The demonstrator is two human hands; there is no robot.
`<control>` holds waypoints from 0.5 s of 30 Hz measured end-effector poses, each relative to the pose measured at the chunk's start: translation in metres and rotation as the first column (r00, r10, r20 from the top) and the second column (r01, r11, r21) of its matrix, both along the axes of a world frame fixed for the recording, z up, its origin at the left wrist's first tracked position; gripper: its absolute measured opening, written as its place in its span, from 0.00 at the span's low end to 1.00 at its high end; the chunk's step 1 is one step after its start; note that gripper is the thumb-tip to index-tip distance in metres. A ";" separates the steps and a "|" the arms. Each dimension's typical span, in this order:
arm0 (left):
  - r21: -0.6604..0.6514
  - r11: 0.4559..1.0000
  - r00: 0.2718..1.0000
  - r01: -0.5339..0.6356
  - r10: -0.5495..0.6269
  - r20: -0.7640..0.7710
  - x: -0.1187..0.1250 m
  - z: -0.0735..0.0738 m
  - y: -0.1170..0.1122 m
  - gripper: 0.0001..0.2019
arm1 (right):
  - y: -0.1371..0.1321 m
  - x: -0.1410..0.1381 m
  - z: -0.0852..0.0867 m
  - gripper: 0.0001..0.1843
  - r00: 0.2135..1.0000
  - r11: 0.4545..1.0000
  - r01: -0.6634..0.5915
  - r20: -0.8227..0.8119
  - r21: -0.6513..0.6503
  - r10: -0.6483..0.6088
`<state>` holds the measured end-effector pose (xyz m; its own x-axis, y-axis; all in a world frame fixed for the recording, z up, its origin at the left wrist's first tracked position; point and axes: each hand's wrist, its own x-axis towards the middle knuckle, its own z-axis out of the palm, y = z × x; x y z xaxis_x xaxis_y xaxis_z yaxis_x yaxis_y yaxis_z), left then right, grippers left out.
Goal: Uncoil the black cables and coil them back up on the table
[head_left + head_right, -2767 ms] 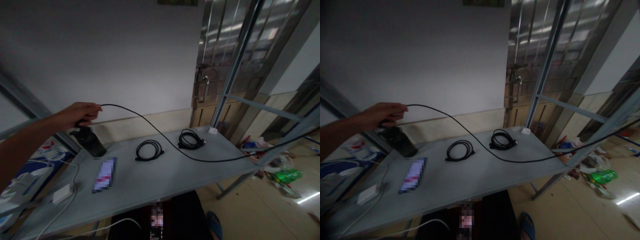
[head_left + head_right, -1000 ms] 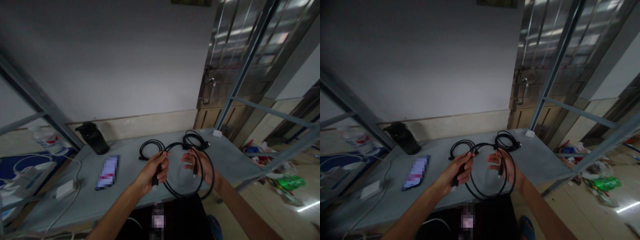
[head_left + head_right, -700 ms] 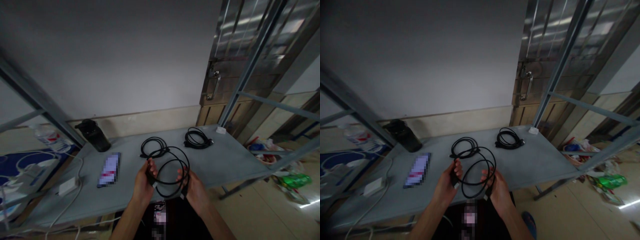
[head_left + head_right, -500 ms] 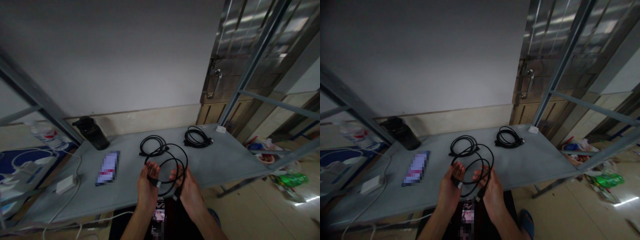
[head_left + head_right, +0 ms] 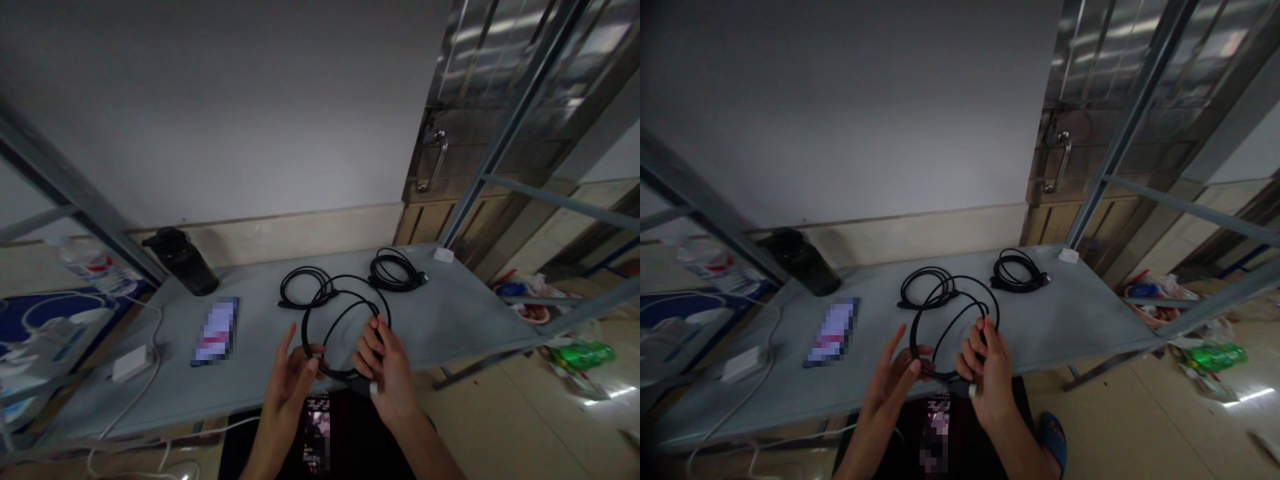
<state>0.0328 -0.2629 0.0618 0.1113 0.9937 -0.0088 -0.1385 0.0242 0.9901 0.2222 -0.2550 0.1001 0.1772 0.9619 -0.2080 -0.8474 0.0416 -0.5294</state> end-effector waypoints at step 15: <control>0.579 0.802 0.805 0.147 0.243 -0.541 -0.038 0.012 -0.001 0.11 | 0.000 -0.012 0.006 0.32 0.988 0.990 -0.137 -0.064 0.021 0.138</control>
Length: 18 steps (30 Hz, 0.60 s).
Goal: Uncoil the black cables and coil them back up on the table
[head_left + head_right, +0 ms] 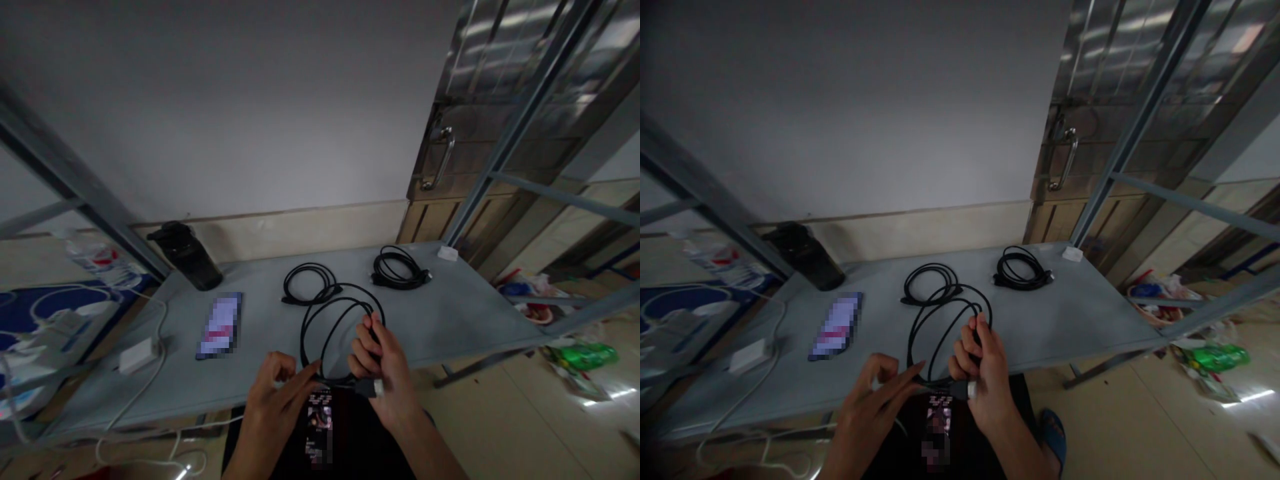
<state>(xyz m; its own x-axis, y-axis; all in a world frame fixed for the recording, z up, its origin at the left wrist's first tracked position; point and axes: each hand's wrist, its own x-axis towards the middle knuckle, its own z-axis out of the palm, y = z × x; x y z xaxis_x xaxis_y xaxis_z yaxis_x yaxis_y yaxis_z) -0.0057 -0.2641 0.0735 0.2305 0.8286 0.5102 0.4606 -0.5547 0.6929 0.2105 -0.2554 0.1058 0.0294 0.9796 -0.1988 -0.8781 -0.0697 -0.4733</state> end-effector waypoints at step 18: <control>-0.337 0.898 0.931 0.284 -0.174 0.320 0.036 0.009 -0.012 0.12 | 0.003 -0.015 0.024 0.31 0.996 0.998 -0.030 0.090 0.063 0.024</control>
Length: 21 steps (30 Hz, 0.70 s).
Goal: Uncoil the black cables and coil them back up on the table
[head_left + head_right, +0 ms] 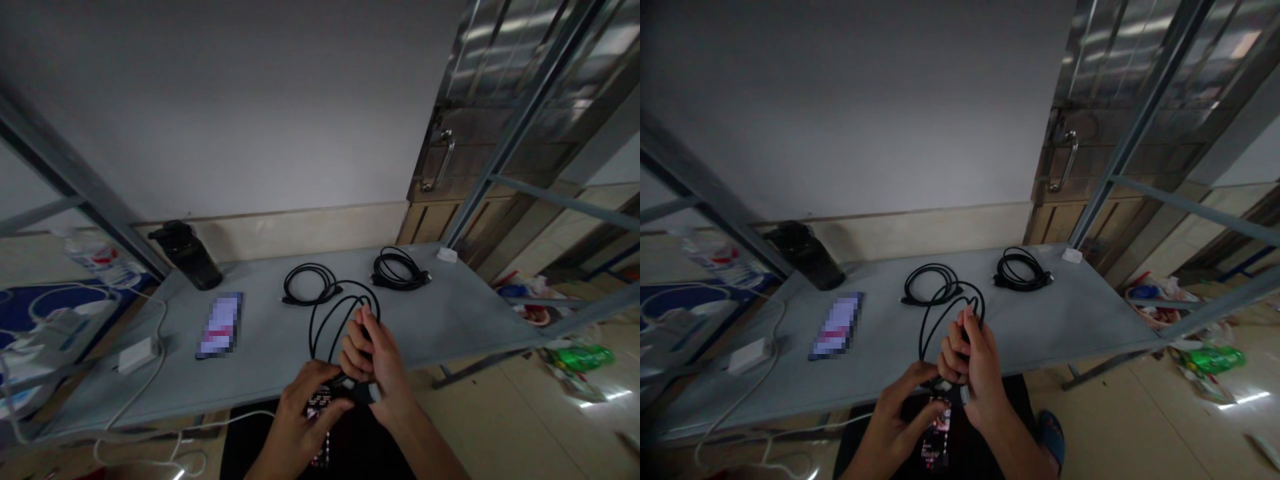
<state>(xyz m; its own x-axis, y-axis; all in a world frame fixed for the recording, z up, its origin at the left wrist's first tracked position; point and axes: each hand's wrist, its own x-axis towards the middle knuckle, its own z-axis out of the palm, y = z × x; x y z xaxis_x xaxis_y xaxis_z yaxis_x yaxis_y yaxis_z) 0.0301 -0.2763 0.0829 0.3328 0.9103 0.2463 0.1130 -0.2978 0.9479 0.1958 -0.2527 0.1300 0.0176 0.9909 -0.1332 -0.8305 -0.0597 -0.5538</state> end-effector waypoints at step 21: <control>-0.192 0.941 0.887 -0.280 0.329 0.323 0.032 0.015 0.023 0.20 | 0.018 -0.013 -0.007 0.17 0.616 0.963 -0.111 0.777 0.247 -0.128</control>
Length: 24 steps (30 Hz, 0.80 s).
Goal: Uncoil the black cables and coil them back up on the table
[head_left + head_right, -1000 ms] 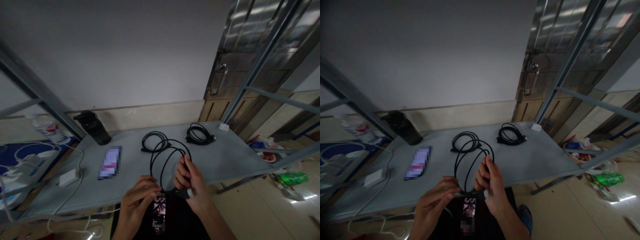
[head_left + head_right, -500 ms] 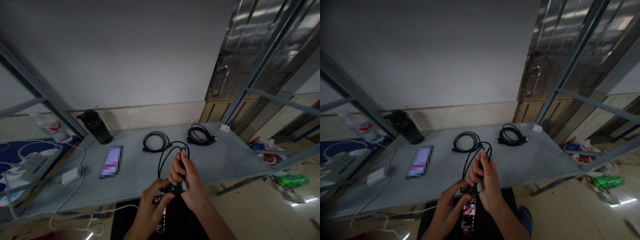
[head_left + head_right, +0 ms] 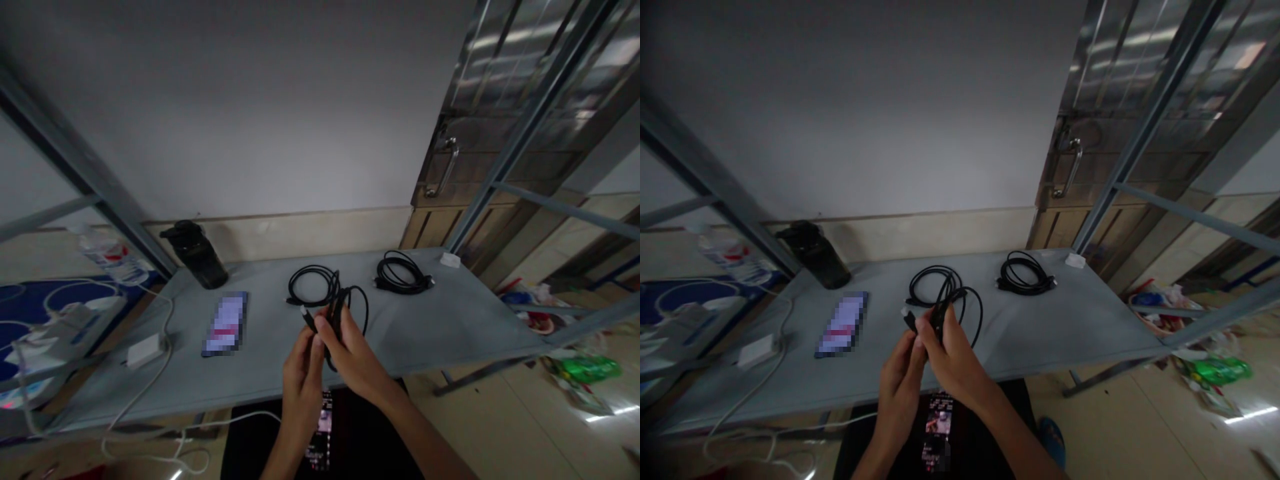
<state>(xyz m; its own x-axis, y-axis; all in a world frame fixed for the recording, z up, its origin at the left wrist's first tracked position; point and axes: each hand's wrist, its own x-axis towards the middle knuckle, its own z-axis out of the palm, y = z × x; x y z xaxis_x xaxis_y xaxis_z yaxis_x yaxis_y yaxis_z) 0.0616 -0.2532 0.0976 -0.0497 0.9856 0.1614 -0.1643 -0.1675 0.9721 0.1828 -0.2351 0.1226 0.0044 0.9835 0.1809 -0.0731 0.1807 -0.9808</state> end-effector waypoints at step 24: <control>0.258 0.964 0.825 0.069 0.090 -0.557 -0.072 -0.092 0.165 0.15 | 0.093 0.032 -0.037 0.31 0.665 0.968 0.040 0.716 0.250 -0.212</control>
<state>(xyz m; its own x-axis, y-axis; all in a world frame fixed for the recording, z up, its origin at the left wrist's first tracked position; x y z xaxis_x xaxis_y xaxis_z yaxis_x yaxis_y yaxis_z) -0.0101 -0.0885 0.0053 0.1174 0.9047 0.4095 0.3977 -0.4206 0.8154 0.2151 -0.1424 0.0860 -0.0928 0.9257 0.3666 0.6896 0.3253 -0.6470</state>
